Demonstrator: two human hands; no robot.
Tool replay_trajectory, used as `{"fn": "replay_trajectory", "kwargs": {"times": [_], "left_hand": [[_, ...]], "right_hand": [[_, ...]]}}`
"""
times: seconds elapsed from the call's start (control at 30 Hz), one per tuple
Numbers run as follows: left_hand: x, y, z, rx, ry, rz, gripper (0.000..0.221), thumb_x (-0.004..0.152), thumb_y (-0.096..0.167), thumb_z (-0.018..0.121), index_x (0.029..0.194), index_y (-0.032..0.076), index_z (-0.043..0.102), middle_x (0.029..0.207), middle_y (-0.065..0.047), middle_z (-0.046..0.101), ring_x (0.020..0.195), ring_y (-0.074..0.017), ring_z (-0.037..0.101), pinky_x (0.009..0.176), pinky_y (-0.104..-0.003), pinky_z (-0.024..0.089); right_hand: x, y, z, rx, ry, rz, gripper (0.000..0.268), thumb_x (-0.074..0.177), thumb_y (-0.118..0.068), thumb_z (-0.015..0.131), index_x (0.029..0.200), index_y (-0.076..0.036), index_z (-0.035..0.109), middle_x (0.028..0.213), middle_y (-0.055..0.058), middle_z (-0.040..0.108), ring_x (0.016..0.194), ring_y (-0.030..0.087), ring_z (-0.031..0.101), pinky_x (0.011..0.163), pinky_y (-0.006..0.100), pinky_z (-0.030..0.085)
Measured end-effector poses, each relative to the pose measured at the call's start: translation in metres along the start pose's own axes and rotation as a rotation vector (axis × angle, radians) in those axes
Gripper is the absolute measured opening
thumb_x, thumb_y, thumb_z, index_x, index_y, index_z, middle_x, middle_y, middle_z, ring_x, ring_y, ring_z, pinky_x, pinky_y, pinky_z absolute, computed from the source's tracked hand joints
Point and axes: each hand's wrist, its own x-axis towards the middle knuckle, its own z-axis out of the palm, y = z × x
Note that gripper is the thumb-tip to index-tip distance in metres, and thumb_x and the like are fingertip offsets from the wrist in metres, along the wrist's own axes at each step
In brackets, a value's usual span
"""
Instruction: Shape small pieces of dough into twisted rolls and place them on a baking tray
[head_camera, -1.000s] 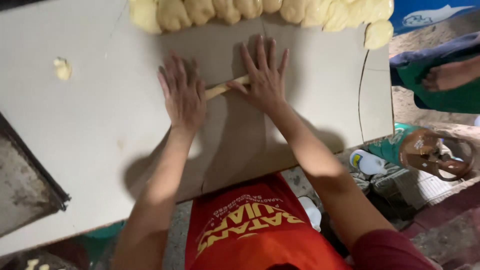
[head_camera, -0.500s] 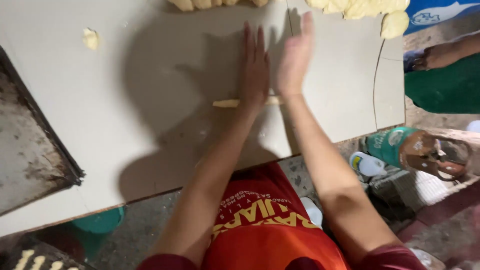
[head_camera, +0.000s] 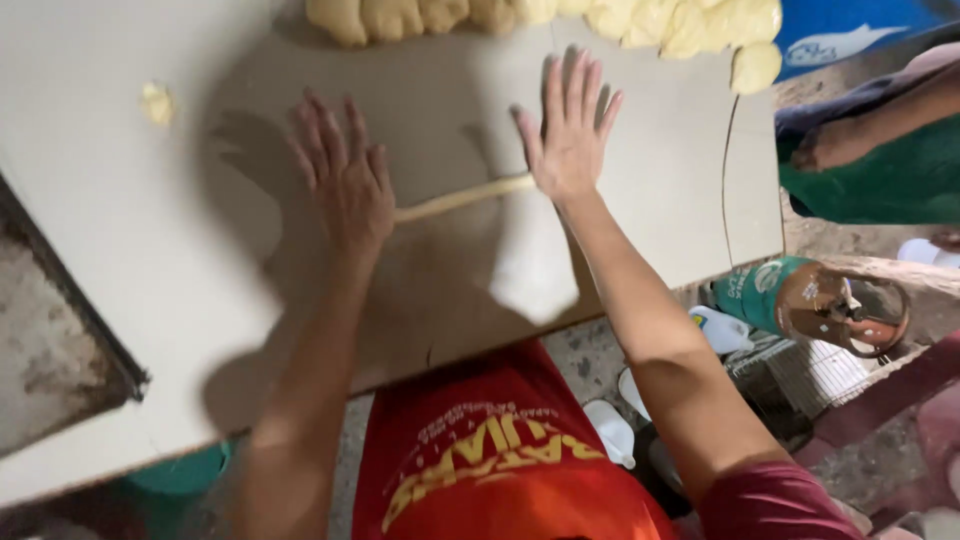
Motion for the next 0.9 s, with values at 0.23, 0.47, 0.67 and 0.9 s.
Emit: {"fn": "replay_trajectory", "kwargs": {"times": [0.23, 0.47, 0.67, 0.9], "left_hand": [[-0.141, 0.0, -0.034, 0.176, 0.037, 0.067, 0.047, 0.109, 0.037, 0.035, 0.151, 0.019, 0.048, 0.155, -0.023, 0.038, 0.145, -0.042, 0.03, 0.113, -0.061, 0.015], [-0.153, 0.057, -0.062, -0.107, 0.089, 0.439, 0.033, 0.098, 0.023, 0.037, 0.116, 0.012, 0.062, 0.11, -0.013, 0.06, 0.101, -0.0304, 0.062, 0.093, -0.048, 0.043], [-0.1, 0.066, 0.001, -0.131, 0.047, 0.423, 0.059, 0.084, 0.03, 0.058, 0.135, 0.001, 0.054, 0.135, -0.022, 0.056, 0.119, -0.0366, 0.058, 0.09, -0.043, 0.045], [-0.06, 0.031, -0.036, 0.172, -0.034, 0.193, 0.057, 0.108, 0.037, 0.041, 0.152, 0.0, 0.04, 0.158, -0.02, 0.032, 0.146, -0.0306, 0.029, 0.118, -0.05, 0.02]], "right_hand": [[-0.171, -0.008, -0.023, 0.011, -0.002, -0.193, 0.066, 0.101, -0.044, 0.044, 0.158, -0.015, 0.028, 0.161, 0.025, 0.019, 0.148, 0.044, 0.014, 0.115, 0.065, 0.013], [-0.245, -0.028, -0.028, 0.24, -0.112, -0.208, 0.08, 0.093, -0.046, 0.056, 0.157, -0.012, 0.024, 0.163, 0.022, 0.01, 0.149, 0.041, 0.007, 0.118, 0.057, 0.011], [-0.14, -0.053, -0.033, 0.113, -0.175, -0.178, 0.091, 0.09, -0.062, 0.047, 0.158, -0.009, 0.018, 0.162, 0.023, 0.013, 0.149, 0.042, 0.011, 0.119, 0.058, 0.01], [-0.071, -0.007, -0.014, -0.163, 0.008, -0.088, 0.078, 0.106, -0.061, 0.033, 0.158, -0.004, 0.02, 0.162, 0.019, 0.017, 0.151, 0.033, 0.017, 0.121, 0.052, 0.016]]}}
